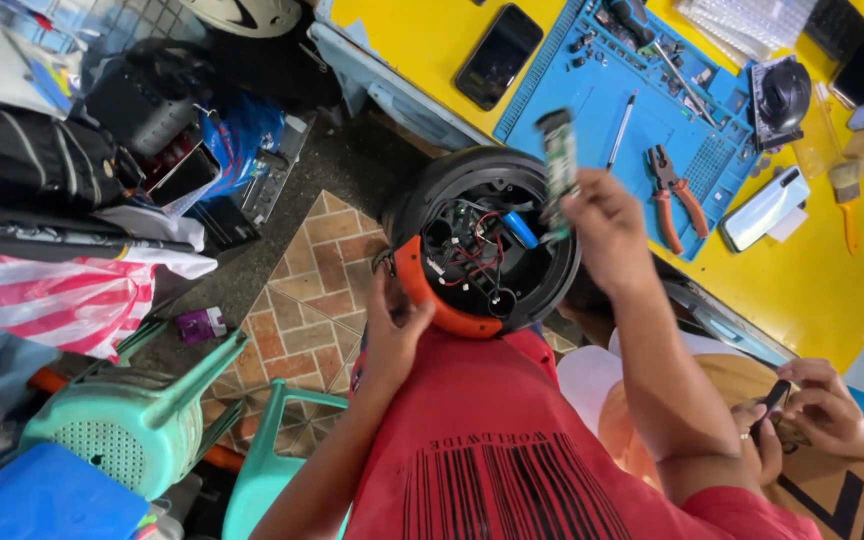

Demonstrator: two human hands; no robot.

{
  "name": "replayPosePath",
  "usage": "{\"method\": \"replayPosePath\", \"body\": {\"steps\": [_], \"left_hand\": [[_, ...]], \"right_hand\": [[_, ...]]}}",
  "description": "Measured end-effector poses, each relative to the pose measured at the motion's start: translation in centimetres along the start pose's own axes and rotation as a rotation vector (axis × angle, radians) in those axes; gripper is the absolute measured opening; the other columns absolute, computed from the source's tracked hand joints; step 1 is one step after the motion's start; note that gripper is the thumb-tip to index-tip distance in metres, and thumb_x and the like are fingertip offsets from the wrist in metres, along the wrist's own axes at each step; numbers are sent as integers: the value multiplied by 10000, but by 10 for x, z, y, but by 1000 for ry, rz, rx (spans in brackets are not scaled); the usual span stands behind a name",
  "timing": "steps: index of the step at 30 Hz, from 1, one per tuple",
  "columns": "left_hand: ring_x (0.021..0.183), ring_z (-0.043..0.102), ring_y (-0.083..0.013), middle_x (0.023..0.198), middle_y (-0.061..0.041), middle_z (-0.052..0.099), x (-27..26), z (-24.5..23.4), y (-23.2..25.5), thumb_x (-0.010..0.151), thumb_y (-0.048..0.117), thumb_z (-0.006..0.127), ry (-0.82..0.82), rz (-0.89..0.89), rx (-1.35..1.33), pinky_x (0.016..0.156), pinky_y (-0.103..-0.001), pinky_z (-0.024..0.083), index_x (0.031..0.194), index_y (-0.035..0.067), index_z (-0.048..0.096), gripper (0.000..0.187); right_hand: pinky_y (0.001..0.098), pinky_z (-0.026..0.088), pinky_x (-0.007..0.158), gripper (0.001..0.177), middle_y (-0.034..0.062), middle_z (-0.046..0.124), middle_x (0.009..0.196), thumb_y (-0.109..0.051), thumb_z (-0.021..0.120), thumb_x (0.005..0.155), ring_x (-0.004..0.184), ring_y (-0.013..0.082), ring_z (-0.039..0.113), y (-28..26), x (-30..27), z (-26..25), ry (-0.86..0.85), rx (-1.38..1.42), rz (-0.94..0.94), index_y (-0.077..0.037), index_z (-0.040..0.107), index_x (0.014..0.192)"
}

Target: The person uses a screwdriver to work on a small circuit board held in their left hand, focusing on the components and wires. They then place the board into a larger black circular housing and continue to adjust the internal wiring and components with their fingers.

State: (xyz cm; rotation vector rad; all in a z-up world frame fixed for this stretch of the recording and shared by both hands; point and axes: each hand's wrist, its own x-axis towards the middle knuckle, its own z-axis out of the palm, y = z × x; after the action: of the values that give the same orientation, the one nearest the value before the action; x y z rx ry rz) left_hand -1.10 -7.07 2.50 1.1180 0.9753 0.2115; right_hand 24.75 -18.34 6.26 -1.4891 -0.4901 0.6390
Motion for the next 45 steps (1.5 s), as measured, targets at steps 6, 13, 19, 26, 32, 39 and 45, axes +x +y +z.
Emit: {"method": "replayPosePath", "body": {"steps": [6,13,19,26,32,39,45], "left_hand": [[1453,382,-498,1664,-272,216,2,32,-9,766,251,869,113,-287,-102,1178,-568,384,1654,69,27,1238],[1378,505,-365,1561,-176,391,42,62,-72,651,127,861,541,-249,-236,1086,-485,441,1657,149,226,1190],[1109,643,-454,1402,-233,549,0,57,-11,625,211,775,492,-384,-176,490,-515,556,1649,231,271,1141],[751,632,-278,885,-89,647,-19,33,3,683,200,684,415,-355,-82,693,-420,493,1405,184,359,792],[920,708,-373,930,-130,688,3,9,-60,596,293,768,420,-232,85,721,-461,523,1085,121,704,522],[807,641,-292,834,-105,635,-4,-23,-74,568,267,773,427,-194,106,678,-417,491,1015,112,710,478],[1059,661,-369,1074,-222,681,-11,-25,-72,673,240,829,400,-169,40,878,-481,514,1212,12,675,605]], "right_hand": [[377,669,842,132,70,661,893,-78,602,1025,842,221,777,74,75,-58,169,116,143,-22,660,1130],[405,703,738,44,128,652,837,-98,681,991,713,257,768,125,112,-63,162,234,323,-56,684,1003],[428,666,740,53,146,640,892,-129,683,1010,750,283,723,142,112,-75,76,223,381,-92,712,1034],[383,560,749,102,85,554,961,-192,602,1078,808,248,674,96,80,-66,4,81,371,-100,578,1114],[427,685,659,73,121,665,888,-162,664,1036,749,305,770,150,74,-53,78,91,286,-124,658,1098],[283,608,667,122,84,641,853,-119,687,1013,757,187,724,149,34,-34,110,7,69,-50,690,1113],[397,638,742,298,158,660,916,-38,698,985,793,218,706,56,-53,31,-187,-90,18,30,669,1274]]}}
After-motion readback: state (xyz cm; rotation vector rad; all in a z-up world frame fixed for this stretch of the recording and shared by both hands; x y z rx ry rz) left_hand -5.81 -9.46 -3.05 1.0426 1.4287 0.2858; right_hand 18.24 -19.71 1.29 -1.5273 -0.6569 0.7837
